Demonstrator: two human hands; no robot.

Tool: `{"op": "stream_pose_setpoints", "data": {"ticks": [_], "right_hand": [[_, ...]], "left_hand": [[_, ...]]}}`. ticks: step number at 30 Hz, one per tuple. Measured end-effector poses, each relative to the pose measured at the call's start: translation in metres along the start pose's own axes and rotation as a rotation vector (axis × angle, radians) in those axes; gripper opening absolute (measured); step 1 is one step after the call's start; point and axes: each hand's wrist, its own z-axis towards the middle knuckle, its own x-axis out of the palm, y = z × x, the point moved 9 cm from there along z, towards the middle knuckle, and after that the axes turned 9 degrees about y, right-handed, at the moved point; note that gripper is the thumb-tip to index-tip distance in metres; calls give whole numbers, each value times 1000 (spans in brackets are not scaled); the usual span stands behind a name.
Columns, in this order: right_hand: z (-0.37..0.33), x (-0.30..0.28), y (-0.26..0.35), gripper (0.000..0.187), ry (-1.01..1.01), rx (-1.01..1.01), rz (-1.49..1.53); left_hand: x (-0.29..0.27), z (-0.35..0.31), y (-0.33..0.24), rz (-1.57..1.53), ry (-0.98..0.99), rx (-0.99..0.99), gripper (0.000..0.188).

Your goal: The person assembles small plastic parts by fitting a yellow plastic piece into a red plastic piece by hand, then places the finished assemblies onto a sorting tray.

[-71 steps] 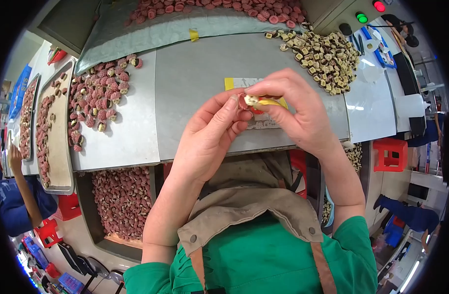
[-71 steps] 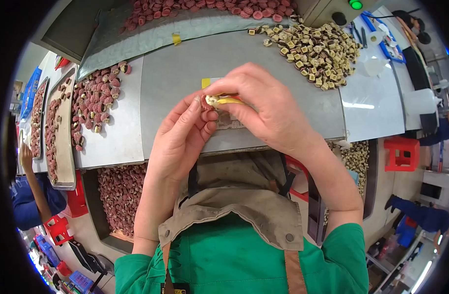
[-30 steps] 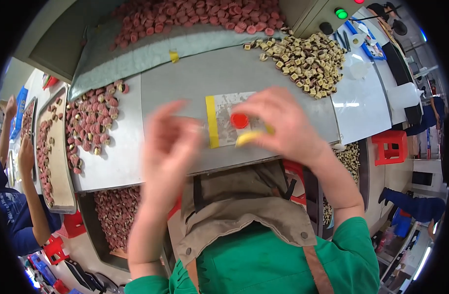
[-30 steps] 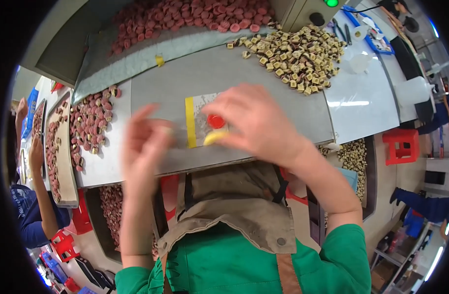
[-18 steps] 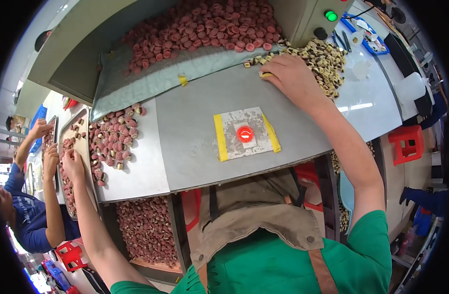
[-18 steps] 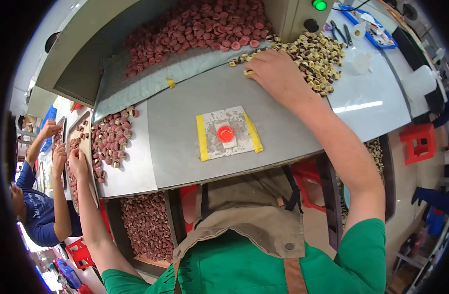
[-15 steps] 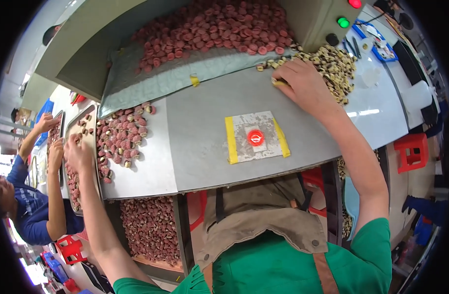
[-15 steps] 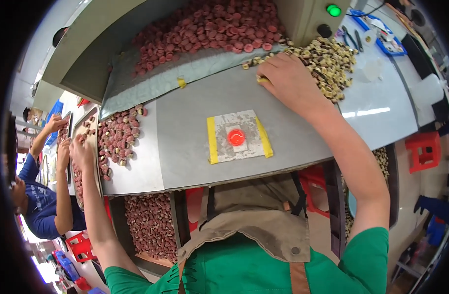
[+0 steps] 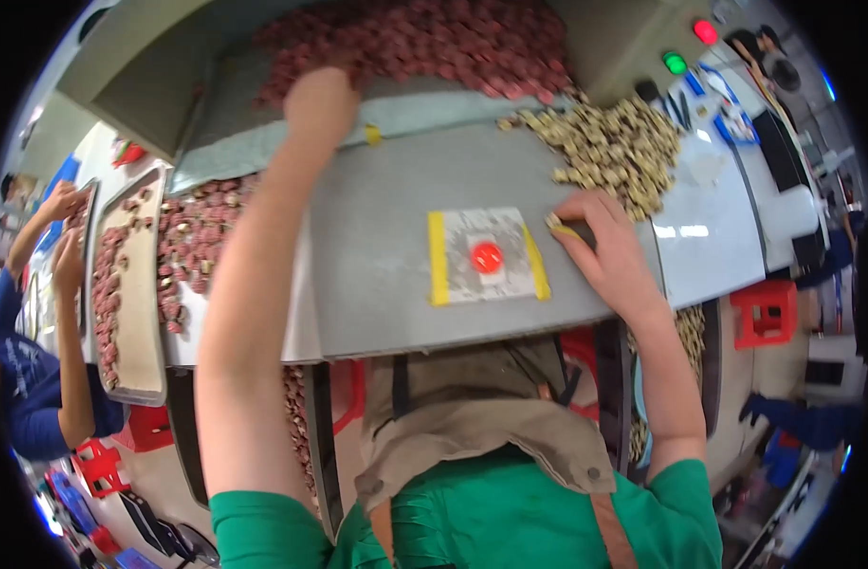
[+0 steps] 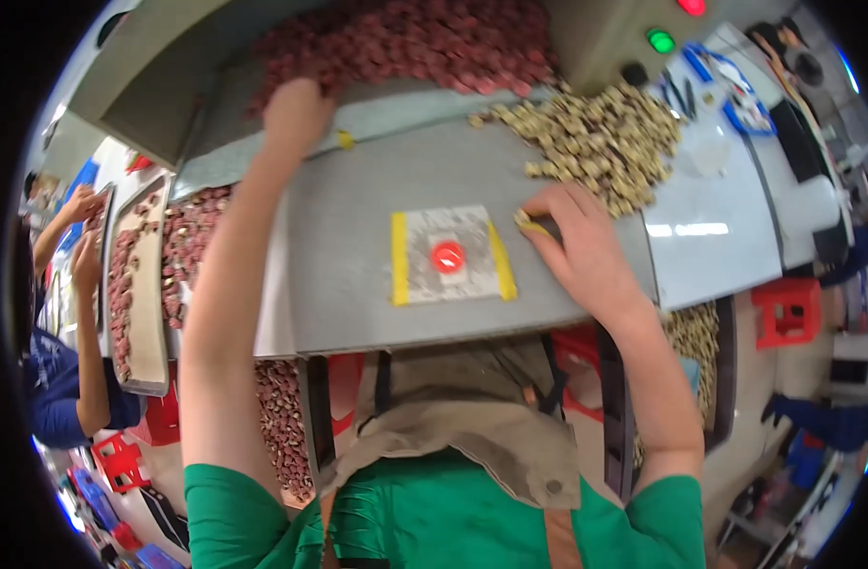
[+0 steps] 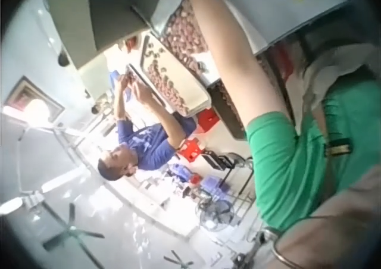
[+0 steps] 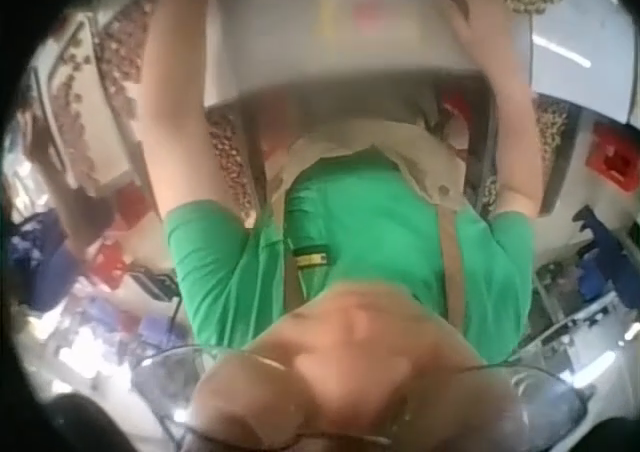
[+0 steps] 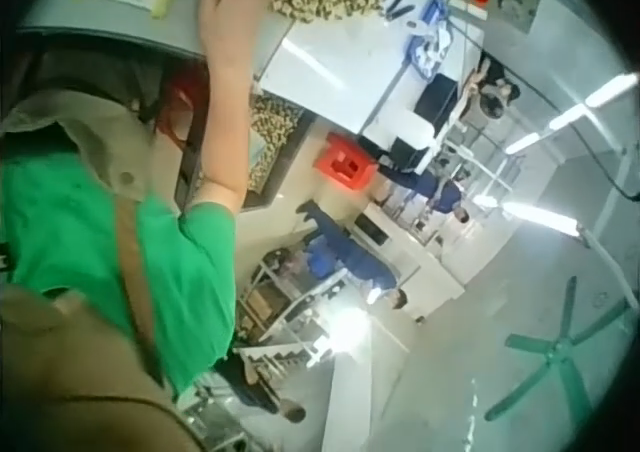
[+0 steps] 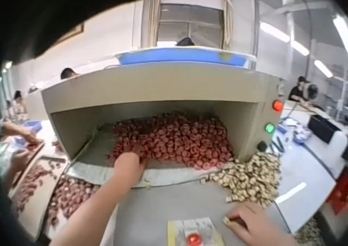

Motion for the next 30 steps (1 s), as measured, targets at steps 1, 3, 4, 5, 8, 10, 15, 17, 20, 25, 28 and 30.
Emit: {"op": "stream_pose_setpoints", "data": {"ticks": [1, 3, 4, 5, 8, 10, 15, 17, 20, 25, 28, 30], "right_hand": [[-4, 2, -5, 18, 9, 38, -6], [-9, -2, -2, 20, -39, -34, 22], [-9, -2, -2, 21, -49, -54, 3], [-12, -3, -2, 21, -49, -47, -1], [-17, -6, 0, 22, -47, -32, -14], [-18, -8, 4, 22, -42, -28, 38], [-13, 0, 13, 21, 40, -122, -91], [-10, 3, 18, 20, 69, -141, -132], [-5, 7, 19, 19, 100, -94, -191], [5, 17, 57, 17, 151, -164, 65], [8, 35, 72, 22, 147, -229, -71], [10, 42, 77, 24, 145, -250, -174]], "left_hand": [[-1, 1, 1, -11, -5, 8, 25], [-13, -3, -3, -197, -137, 116, 22], [-14, -2, -4, -241, -108, 134, 23], [-13, -3, -8, -246, -106, 138, 23], [-6, -5, -17, -1, -21, 62, 23], [-11, -12, -29, 87, -91, 154, 25], [-24, -36, -8, -24, -206, 264, 24], [-48, -54, -3, -247, -302, 337, 22], [-35, -75, 16, -1041, 11, -62, 23], [-19, -121, 22, -1694, 75, -256, 29], [-21, -151, 0, -1801, 167, -255, 31], [-22, -169, -18, -1858, 178, -277, 29]]}}
